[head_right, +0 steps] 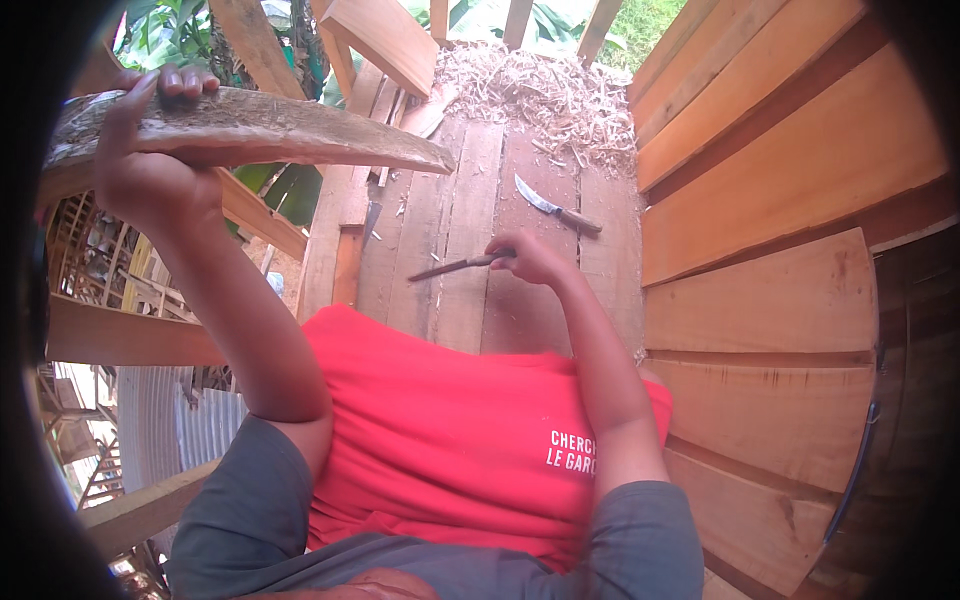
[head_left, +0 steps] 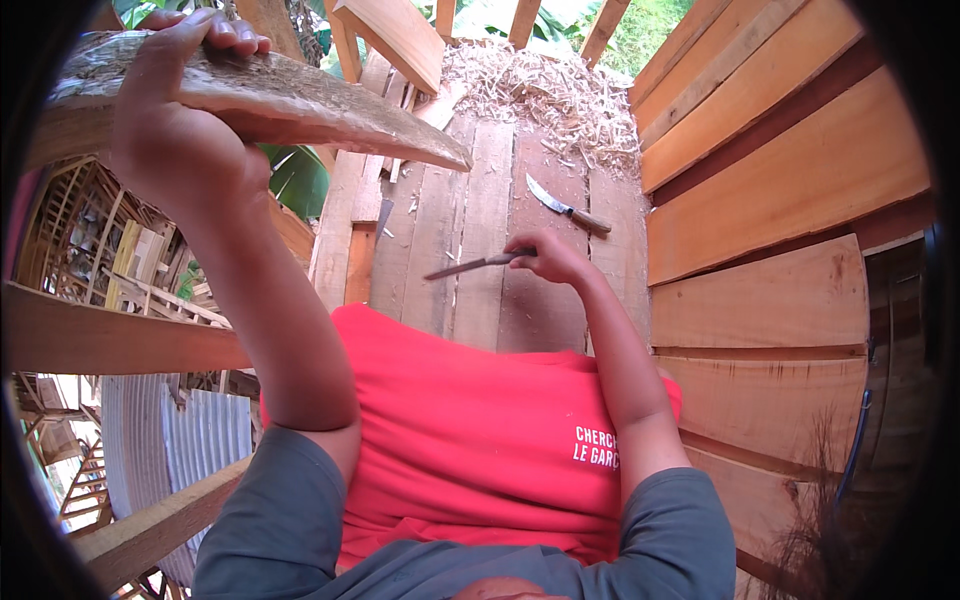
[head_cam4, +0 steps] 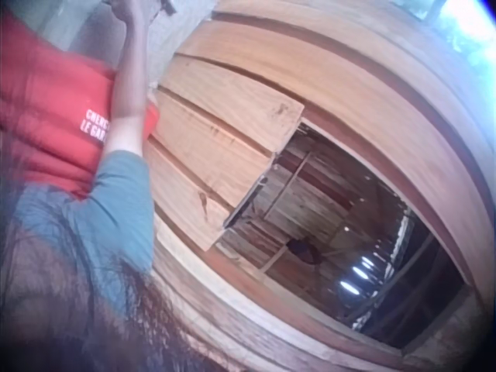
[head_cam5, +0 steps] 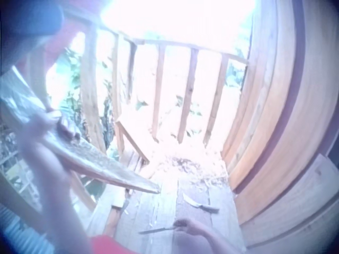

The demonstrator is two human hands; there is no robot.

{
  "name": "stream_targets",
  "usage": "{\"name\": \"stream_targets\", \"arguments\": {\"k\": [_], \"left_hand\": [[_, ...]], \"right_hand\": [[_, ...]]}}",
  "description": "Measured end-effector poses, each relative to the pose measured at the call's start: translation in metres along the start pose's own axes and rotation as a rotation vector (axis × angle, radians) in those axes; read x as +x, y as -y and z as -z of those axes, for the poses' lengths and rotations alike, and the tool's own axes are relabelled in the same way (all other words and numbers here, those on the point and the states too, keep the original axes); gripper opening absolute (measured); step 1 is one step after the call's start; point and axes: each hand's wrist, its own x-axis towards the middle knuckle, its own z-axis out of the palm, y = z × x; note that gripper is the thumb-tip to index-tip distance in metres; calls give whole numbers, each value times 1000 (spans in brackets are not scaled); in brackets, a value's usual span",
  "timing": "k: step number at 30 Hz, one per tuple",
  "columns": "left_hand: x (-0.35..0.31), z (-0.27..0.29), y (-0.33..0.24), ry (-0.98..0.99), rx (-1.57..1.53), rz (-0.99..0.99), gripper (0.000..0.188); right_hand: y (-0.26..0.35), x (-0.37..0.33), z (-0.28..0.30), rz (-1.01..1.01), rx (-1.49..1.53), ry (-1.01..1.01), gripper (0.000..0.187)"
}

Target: The person sits on a wooden floor and uses a knife to shave and shape a long piece of wood held on their lap. They repeatedly scrape the surface to remove thin layers of wood, creating a pile of shavings on the floor.

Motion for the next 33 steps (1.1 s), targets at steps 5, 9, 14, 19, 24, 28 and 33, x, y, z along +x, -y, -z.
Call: {"name": "stream_targets", "arguments": {"k": [5,9,14,19,24,28,33], "left_hand": [[-4,-12,2,-31,121,-72,17],[-2,-11,6,-44,56,-63,13],[-5,-16,10,-59,95,-13,21],[-9,-22,12,-64,75,-12,19],[-8,-20,12,-85,167,-35,21],[-4,-22,22,-145,121,-85,5],[-4,-19,21,-130,140,-123,3]], "right_hand": [[14,22,-31,-143,-71,-293,29],[9,34,-27,-186,-82,-417,26],[12,42,-39,60,-59,-1,29],[33,75,-37,-402,-173,-539,24],[42,82,-30,-199,-110,-205,28],[23,99,-46,-238,-105,-226,26],[48,105,-47,-349,-167,-330,24]]}}
